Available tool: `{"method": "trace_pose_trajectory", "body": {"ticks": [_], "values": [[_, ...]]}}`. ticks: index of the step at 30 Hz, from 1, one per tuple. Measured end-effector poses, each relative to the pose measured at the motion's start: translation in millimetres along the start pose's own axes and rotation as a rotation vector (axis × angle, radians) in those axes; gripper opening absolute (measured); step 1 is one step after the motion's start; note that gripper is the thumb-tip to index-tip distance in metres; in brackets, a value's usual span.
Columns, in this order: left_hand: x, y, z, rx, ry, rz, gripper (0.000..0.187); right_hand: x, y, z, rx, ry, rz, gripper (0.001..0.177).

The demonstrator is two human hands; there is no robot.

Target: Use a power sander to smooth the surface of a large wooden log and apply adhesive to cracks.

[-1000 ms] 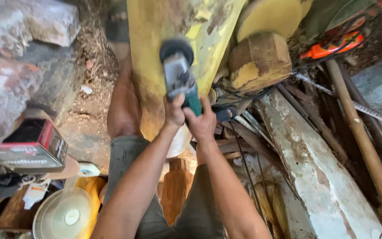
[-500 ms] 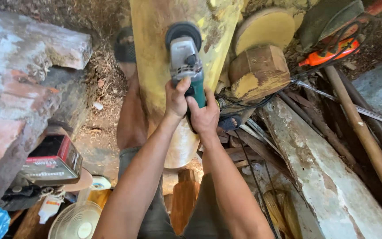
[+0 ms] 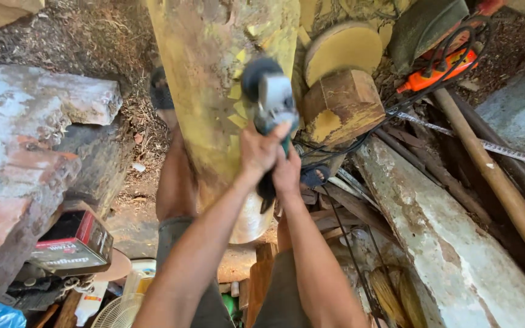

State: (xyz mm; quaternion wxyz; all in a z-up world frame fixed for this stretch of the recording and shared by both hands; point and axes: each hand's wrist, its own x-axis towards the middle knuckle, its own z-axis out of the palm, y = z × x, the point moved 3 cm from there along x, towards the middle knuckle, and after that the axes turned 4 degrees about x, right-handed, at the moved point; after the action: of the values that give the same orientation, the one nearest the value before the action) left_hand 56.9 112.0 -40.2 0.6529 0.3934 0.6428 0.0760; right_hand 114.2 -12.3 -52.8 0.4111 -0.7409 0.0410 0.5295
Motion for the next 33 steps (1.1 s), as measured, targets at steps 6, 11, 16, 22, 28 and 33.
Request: {"method": "trace_pose_trajectory", "body": {"ticks": [6,11,16,22,28,33], "values": [[-46.2,-9.0,21.4,0.106,0.083,0.104,0.056,-20.2,84.8,-60.6,-0.122,-0.092,-0.043,0.038],[-7.8,-22.2,-6.5,0.272,0.105,0.027,0.058,2.7,10.7,-9.5,0.135,-0.233,-0.070,0.053],[12.2,54.3,-26.0,0.115,0.161,0.133,0.057,11.0,-57.5,33.3,-0.241,-0.154,-0.076,0.053],[12.2,49.5,-26.8,0.153,0.160,0.088,0.054,2.5,-65.3,35.0,-0.148,-0.146,-0.069,0.050],[0.7,33.4,-23.5,0.337,0.156,0.030,0.057,-6.7,-42.1,23.1,-0.062,-0.169,-0.115,0.050],[0.6,30.6,-28.6,0.228,0.148,0.064,0.056,-7.2,-39.3,28.8,-0.094,-0.155,-0.126,0.051]]}}
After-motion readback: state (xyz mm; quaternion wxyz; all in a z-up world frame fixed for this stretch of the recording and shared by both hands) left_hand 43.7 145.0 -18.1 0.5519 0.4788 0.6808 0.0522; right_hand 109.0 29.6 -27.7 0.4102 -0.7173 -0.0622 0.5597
